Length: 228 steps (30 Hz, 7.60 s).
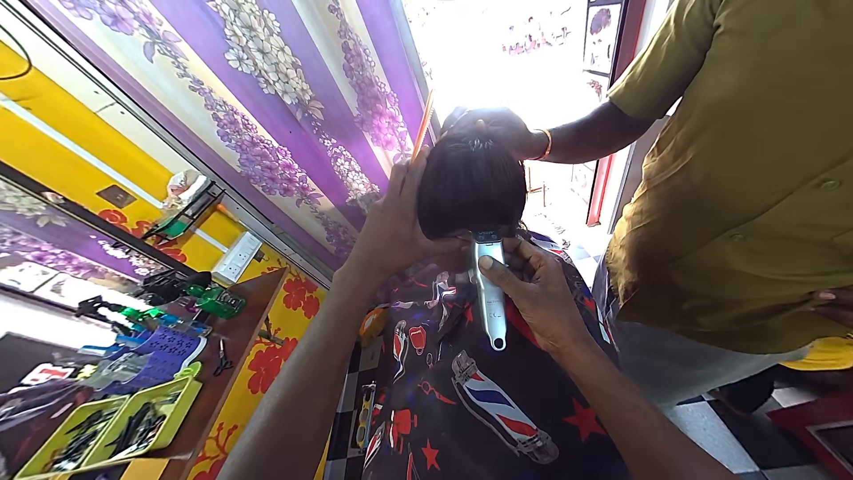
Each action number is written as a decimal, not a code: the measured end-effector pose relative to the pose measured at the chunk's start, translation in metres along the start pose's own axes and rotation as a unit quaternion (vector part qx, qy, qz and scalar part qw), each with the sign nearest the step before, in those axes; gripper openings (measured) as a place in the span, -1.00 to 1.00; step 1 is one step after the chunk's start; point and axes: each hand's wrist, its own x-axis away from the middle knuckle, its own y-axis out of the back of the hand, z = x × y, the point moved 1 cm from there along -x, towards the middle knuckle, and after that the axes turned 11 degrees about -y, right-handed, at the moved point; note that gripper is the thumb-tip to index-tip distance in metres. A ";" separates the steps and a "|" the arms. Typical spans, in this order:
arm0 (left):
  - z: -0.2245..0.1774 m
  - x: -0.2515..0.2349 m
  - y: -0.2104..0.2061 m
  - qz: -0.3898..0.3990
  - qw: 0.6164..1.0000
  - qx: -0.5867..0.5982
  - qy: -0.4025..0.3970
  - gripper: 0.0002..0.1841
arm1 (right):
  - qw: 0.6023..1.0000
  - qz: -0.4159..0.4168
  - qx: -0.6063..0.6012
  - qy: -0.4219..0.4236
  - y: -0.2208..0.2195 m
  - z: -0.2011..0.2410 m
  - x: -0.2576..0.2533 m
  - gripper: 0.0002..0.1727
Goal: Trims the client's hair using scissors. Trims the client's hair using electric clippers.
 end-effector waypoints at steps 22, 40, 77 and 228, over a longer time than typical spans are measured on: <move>0.006 0.005 -0.004 -0.010 1.000 0.016 0.002 0.44 | 0.998 0.030 -0.039 -0.026 0.002 -0.001 0.000 -0.67; 0.009 0.008 -0.005 -0.014 1.000 0.023 0.004 0.48 | 0.986 0.097 -0.129 -0.043 0.020 -0.008 -0.003 -0.70; 0.018 0.018 -0.009 -0.027 0.999 0.021 0.003 0.49 | 0.985 0.109 -0.099 -0.085 0.027 -0.003 -0.001 -0.73; -0.056 -0.032 0.070 0.104 0.854 0.125 0.495 -0.02 | 0.883 0.373 0.276 -0.074 0.181 0.011 -0.065 -0.53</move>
